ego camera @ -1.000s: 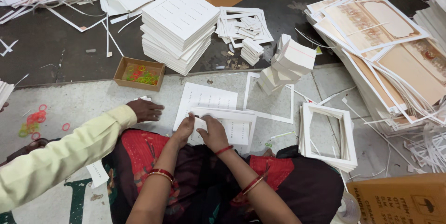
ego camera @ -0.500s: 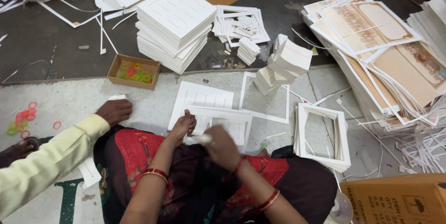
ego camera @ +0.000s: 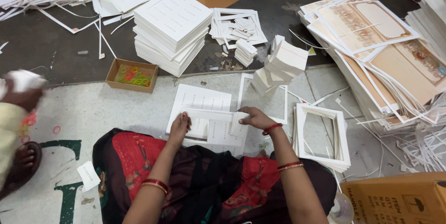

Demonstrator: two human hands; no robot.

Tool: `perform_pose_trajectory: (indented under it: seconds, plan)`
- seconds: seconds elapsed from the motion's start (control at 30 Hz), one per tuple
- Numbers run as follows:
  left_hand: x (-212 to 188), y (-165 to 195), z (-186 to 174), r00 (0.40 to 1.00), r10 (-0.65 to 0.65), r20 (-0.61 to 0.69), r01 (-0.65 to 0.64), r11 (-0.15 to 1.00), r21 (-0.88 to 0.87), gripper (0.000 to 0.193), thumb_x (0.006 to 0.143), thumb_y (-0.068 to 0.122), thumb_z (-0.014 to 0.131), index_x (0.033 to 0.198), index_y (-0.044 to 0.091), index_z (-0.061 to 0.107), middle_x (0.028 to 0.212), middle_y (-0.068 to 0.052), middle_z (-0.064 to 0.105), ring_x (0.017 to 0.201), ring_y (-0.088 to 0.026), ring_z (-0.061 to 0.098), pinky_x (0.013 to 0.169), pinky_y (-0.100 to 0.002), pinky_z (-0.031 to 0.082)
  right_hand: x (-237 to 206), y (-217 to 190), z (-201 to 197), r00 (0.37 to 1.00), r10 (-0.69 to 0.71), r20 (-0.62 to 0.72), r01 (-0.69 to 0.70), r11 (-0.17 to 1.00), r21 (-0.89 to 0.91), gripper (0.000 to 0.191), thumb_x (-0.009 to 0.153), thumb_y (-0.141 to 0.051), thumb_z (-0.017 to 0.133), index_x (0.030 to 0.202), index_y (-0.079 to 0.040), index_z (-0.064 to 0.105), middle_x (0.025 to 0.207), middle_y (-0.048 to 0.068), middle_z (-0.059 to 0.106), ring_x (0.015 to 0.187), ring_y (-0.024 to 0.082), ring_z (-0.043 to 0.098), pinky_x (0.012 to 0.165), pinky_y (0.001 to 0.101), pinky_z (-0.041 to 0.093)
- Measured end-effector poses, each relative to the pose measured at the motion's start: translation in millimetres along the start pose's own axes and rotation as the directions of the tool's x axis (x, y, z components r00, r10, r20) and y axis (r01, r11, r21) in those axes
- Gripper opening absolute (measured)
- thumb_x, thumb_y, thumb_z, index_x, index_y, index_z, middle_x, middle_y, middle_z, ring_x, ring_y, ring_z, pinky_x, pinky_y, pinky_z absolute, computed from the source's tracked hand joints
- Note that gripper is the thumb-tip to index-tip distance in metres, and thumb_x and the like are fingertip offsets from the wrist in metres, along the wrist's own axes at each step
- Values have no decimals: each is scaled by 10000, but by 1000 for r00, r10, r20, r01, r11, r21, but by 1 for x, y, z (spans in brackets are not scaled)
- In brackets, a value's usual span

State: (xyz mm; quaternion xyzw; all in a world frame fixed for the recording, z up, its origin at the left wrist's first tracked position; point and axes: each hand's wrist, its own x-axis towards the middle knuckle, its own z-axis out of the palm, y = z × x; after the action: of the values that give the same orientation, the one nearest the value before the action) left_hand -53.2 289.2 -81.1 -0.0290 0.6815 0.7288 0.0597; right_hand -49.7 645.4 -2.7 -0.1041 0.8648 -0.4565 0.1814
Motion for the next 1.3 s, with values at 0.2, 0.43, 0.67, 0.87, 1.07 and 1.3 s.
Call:
perform_pose_trajectory:
  seconds: [0.2, 0.43, 0.67, 0.87, 1.07, 1.3]
  plan:
    - [-39, -10, 18, 924, 301, -236, -218, 922, 321, 335, 1002, 282, 698, 1149, -18, 681, 1071, -119, 721, 940, -197, 649, 848, -317, 543, -8, -4, 10, 999, 20, -28, -16, 993, 115, 509, 863, -164, 762, 1334, -39, 617, 1290, 125, 680, 1172, 236, 660, 982, 351, 531]
    - [-13, -3, 65, 955, -16, 296, -67, 961, 268, 732, 819, 313, 891, 1346, -57, 544, 1292, -159, 670, 1209, -234, 635, 1018, -361, 484, -20, -13, 10, 999, -50, -8, 51, 982, 184, 510, 858, -149, 757, 1335, -45, 609, 1262, 99, 675, 1148, 215, 643, 950, 365, 546]
    - [-2, 40, 72, 700, -509, 500, 506, 848, 155, 632, 784, 267, 830, 1297, -52, 643, 1229, -158, 720, 1095, -274, 701, 951, -414, 560, -52, -22, 10, 984, -169, -54, 176, 967, 183, 438, 909, -169, 743, 1309, -43, 616, 1265, 83, 681, 1170, 195, 623, 995, 351, 511]
    - [-7, 36, 76, 671, -477, 568, 495, 858, 136, 690, 777, 226, 836, 1351, -52, 573, 1282, -149, 694, 1183, -273, 665, 992, -403, 550, -49, -26, 16, 983, -156, -94, 175, 954, 243, 438, 909, -160, 738, 1311, -35, 618, 1266, 73, 669, 1184, 186, 604, 1001, 346, 494]
    - [-3, 33, 78, 697, -565, 441, 444, 823, 353, 887, 775, 400, 860, 1408, -96, 484, 1363, -214, 654, 1251, -301, 642, 1042, -386, 519, -53, -37, 9, 996, -83, -44, 93, 937, 337, 469, 910, -154, 702, 1354, -32, 616, 1251, 71, 685, 1164, 164, 614, 1002, 328, 506]
    - [-6, 38, 78, 770, -473, 429, 211, 823, 528, 892, 724, 523, 793, 1434, 49, 535, 1363, -185, 650, 1235, -286, 630, 1017, -395, 513, -65, -44, 10, 989, -130, -67, 144, 948, 283, 391, 914, -172, 706, 1266, -19, 632, 1402, 101, 623, 1262, 202, 580, 1057, 351, 466]
